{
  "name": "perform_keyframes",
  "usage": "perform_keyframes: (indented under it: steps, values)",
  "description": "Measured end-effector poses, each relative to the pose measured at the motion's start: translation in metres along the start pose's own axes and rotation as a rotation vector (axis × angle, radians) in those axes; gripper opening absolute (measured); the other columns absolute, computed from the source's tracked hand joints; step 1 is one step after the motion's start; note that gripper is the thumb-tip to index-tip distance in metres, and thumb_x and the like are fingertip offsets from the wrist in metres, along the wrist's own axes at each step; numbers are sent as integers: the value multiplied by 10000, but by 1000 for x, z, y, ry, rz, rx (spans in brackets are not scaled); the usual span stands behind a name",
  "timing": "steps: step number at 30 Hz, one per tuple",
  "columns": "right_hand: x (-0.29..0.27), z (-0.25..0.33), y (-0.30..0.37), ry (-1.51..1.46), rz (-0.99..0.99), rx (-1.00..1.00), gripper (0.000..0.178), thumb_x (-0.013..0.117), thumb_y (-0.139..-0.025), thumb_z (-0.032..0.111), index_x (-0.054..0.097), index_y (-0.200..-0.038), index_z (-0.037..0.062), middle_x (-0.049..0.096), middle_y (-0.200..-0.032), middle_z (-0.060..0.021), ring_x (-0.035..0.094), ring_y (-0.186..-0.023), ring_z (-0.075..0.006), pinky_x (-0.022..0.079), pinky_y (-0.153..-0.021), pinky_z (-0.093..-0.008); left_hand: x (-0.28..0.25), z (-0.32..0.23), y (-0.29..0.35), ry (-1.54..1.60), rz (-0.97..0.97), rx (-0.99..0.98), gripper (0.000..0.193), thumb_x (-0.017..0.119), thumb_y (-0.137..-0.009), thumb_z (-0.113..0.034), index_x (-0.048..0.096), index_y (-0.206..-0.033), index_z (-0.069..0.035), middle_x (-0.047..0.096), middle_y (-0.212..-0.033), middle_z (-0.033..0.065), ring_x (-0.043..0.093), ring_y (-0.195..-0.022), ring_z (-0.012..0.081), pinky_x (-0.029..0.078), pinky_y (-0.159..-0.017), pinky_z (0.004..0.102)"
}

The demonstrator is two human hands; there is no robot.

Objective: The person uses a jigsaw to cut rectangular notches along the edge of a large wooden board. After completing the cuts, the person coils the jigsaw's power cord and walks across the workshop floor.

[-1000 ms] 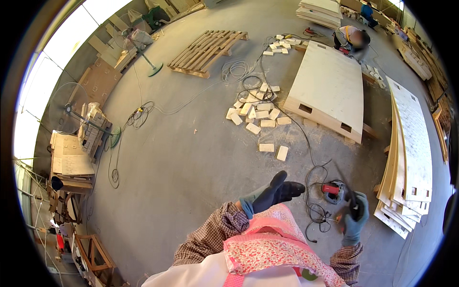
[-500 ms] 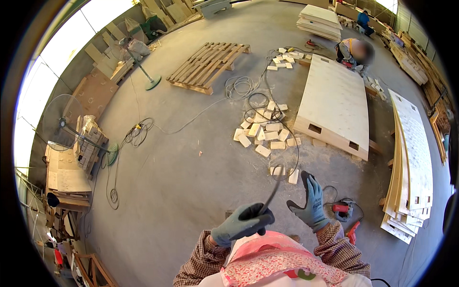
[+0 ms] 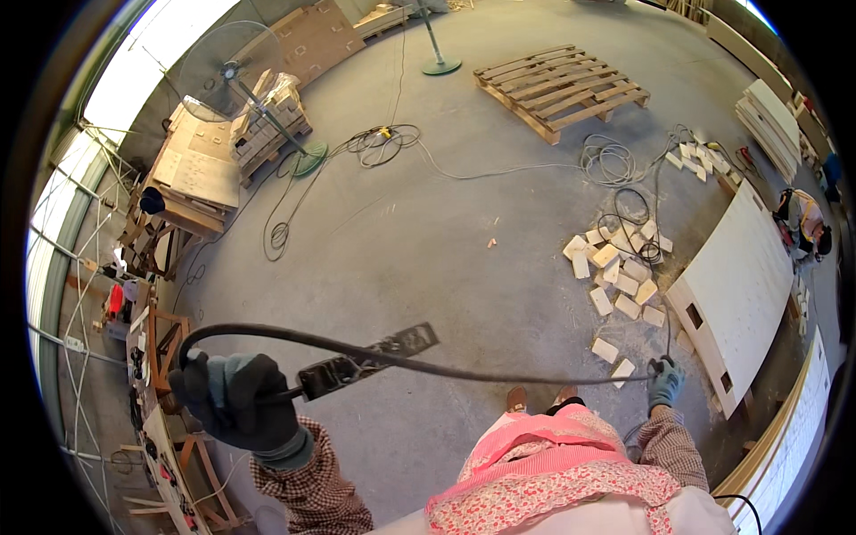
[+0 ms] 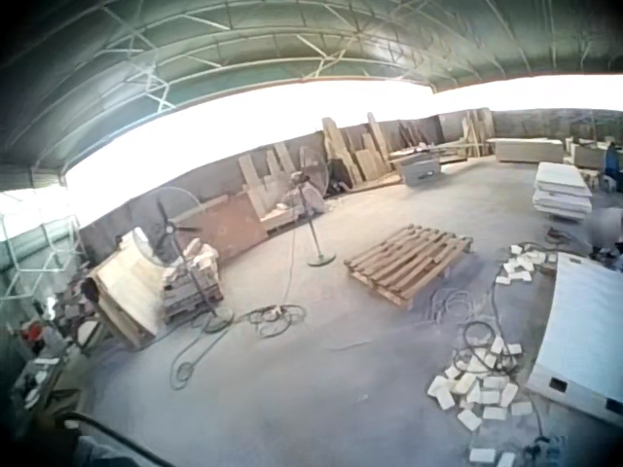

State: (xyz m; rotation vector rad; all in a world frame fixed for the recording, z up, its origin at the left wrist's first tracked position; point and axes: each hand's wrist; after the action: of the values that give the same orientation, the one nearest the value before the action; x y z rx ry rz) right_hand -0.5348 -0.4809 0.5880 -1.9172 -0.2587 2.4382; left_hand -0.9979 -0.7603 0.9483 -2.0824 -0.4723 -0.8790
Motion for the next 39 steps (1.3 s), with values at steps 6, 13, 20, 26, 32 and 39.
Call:
perform_keyframes:
  steps: [6,13,20,26,32,39]
  values:
    - [-37,-89,-124,39,-173,305,310,582,-796,362,639,-831,60,627,-901,-112,569,-863,-282,434,-773,-346,-70,-83,-2,-315,-391,236,265,417,-925,-174,531,-736,-27,322,-457,-20,271,-356,63,494,-786,347]
    - [32,-144,-353,-629,-430,379,453,498,-834,462,638,-1010,68,637,-1005,-75,555,-961,-220,400,-871,-316,-150,-75,-39,-423,-1040,568,187,560,-842,-226,554,-746,-66,351,-458,-33,391,-393,49,560,-676,301]
    - [182,3,-336,-154,-227,-335,413,411,-866,323,584,-611,48,569,-586,-172,540,-569,-359,410,-532,-460,-126,61,-114,-571,-859,270,244,556,-852,-278,580,-986,-76,477,-516,-39,515,-501,91,488,-825,334]
    - [-29,345,-184,-122,818,-1623,277,518,-759,371,641,-674,138,601,-630,-129,595,-569,-304,461,-536,-393,-117,164,-155,-998,-580,-537,331,525,-882,-233,497,-1187,-106,330,-497,-69,383,-454,51,482,-659,316]
    - [-122,421,-259,-471,388,-1164,206,549,-735,324,634,-715,138,608,-649,-100,610,-599,-251,453,-513,-378,-118,256,-195,-951,147,-1181,443,508,-885,-286,454,-1185,34,598,-994,144,613,-843,217,493,-712,306]
    - [-84,401,-339,-394,281,-711,156,536,-730,263,616,-765,134,614,-712,-109,598,-651,-305,448,-572,-415,-125,330,-259,-949,290,-1328,415,455,-856,-413,566,-829,-14,497,-527,14,457,-421,101,386,-432,244]
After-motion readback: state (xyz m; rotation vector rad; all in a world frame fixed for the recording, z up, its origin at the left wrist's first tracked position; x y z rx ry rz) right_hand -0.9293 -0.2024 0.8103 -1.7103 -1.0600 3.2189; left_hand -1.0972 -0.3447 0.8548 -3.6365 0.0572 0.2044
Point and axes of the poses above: each hand's wrist, its own y-axis away from the middle knuckle, its own x-axis out of the palm, z = x × y
